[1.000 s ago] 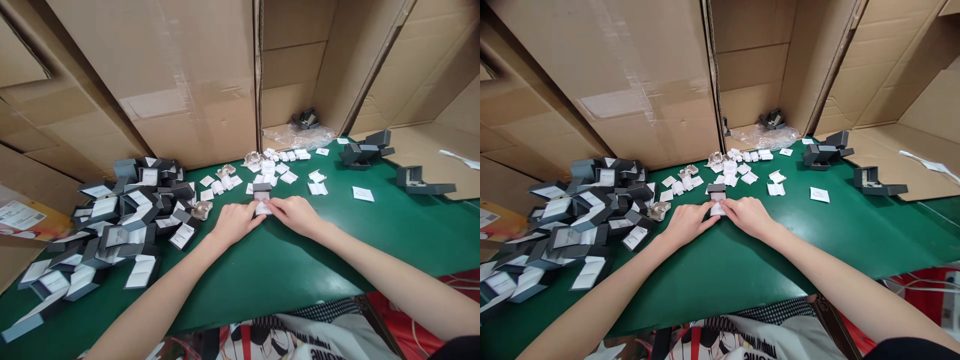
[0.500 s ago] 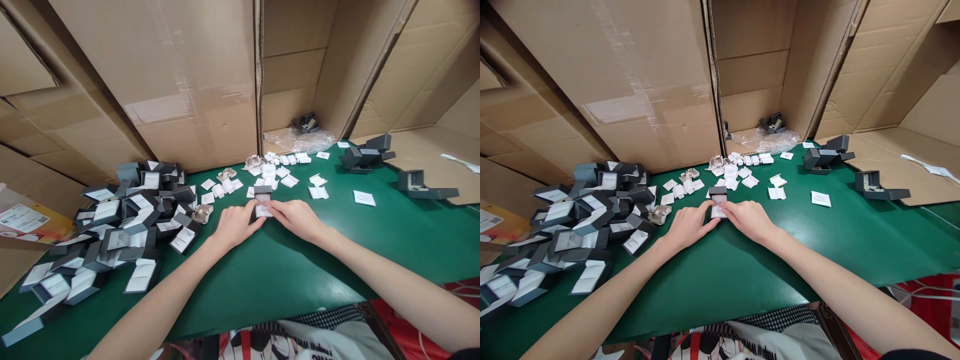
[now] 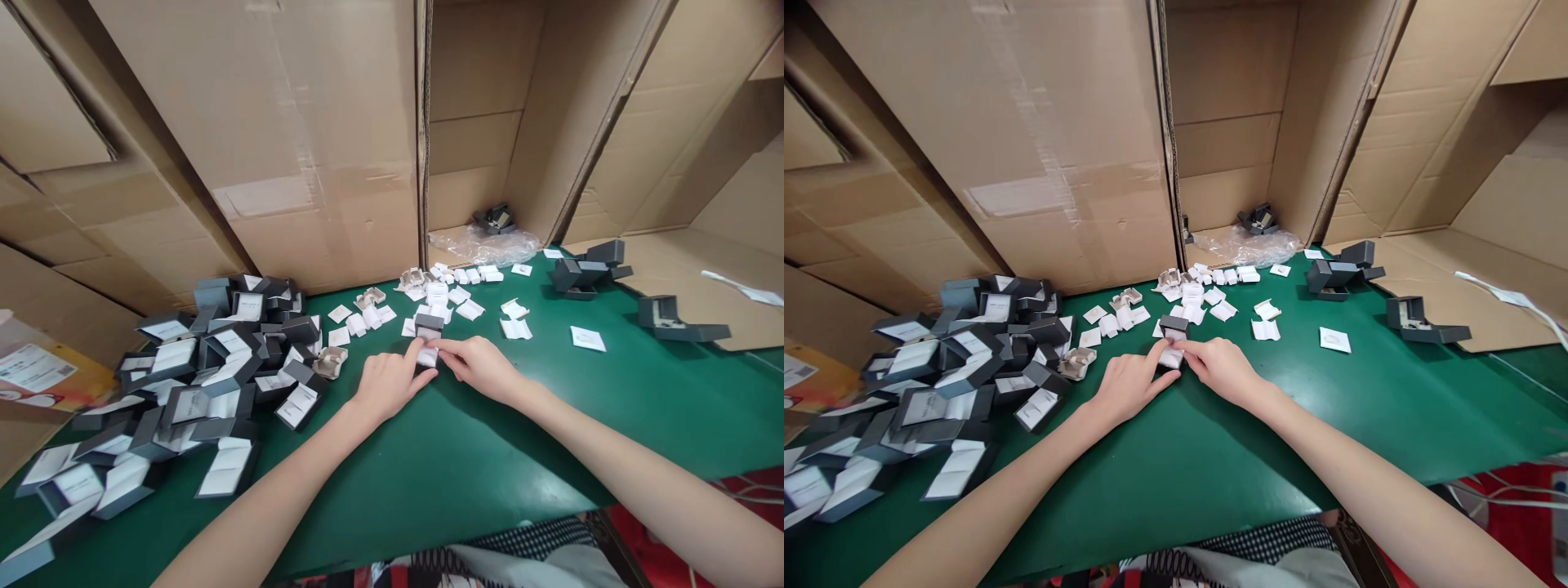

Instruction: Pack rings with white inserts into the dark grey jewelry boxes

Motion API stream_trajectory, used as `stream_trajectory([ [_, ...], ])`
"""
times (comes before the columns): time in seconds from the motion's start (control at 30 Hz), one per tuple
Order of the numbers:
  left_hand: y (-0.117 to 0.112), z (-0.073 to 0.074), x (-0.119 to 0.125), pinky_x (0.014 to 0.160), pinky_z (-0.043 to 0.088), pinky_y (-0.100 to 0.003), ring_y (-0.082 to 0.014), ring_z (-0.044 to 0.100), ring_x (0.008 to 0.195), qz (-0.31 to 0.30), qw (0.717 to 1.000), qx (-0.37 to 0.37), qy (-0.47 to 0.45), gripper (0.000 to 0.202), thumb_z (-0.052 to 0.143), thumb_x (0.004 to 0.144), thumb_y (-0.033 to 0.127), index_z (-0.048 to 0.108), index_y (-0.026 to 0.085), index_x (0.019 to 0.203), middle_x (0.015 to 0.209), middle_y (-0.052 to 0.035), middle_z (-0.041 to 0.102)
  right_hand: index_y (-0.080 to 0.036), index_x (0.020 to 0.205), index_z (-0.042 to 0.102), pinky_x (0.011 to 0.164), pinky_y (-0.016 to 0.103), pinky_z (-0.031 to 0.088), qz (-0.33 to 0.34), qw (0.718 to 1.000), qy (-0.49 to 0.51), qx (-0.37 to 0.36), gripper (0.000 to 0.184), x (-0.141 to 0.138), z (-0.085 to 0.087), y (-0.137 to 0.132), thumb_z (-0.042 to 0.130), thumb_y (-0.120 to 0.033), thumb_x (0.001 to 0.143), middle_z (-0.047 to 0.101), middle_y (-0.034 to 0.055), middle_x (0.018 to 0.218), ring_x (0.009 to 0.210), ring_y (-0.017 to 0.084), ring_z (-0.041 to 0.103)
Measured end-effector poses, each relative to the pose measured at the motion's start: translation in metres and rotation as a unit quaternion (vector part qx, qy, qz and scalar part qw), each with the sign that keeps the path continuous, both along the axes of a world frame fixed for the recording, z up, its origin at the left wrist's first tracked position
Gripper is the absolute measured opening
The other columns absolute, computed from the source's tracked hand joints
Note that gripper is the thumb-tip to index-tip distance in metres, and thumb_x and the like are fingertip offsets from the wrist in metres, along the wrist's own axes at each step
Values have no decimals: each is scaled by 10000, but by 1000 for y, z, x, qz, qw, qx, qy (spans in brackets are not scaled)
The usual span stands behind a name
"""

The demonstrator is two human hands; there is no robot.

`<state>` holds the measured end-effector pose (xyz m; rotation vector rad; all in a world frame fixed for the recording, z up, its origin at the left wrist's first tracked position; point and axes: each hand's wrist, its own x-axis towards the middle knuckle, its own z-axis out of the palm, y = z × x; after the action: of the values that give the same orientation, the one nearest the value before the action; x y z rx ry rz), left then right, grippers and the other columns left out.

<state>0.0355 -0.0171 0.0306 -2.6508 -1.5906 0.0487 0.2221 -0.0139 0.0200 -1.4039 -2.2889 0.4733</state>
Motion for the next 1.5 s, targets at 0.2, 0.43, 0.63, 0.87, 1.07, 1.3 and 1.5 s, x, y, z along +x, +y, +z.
stream_trajectory([
  [0.2,2,0,1,613,421,-288,-292,660,756,-5,1000,6,11,620,287,908,584,249,230,1416,768,-91,683,-284,1210,592,580,212,381,7,999,-32,25,386,0,-2,-1,344,-204,926,678,12,725,602,131,588],
  [0.43,5,0,4,601,435,-321,-316,657,723,-7,1000,14,20,642,282,911,578,280,185,1419,729,-111,679,-282,1381,400,502,238,326,-81,967,-228,76,513,-12,-4,-7,366,-165,883,679,55,792,665,191,633],
  [0.63,4,-1,5,615,437,-326,-317,660,748,4,1000,14,21,653,331,907,558,265,173,1431,769,-128,686,-197,1403,308,535,256,387,-84,959,-268,42,561,-24,-5,-4,424,-177,855,688,109,906,742,226,661],
  [0.87,3,-6,8,627,438,-328,-317,660,750,37,999,23,13,696,346,900,566,241,138,1439,730,-123,679,-216,1428,276,523,249,374,-73,957,-278,51,581,-21,-9,-2,397,-172,862,689,90,910,724,217,658],
  [1.07,3,-9,7,607,439,-327,-313,659,722,43,999,30,6,697,317,899,584,279,131,1427,724,-119,675,-292,1383,366,531,241,360,-24,987,-143,75,502,-8,-10,4,359,-197,891,688,25,850,657,183,624],
  [1.3,2,-10,1,616,437,-314,-289,656,723,55,997,35,-32,618,261,915,580,309,203,1401,765,-98,679,-181,628,565,532,229,347,-29,988,135,65,419,25,-1,19,402,-441,913,529,-17,500,480,109,476],
  [1.5,3,-8,-3,583,412,-290,-273,644,701,53,994,25,-89,478,298,927,508,423,232,1298,736,-50,669,-200,496,252,490,263,215,-86,982,104,133,519,52,-1,30,306,-486,925,264,-37,442,430,91,275],
])
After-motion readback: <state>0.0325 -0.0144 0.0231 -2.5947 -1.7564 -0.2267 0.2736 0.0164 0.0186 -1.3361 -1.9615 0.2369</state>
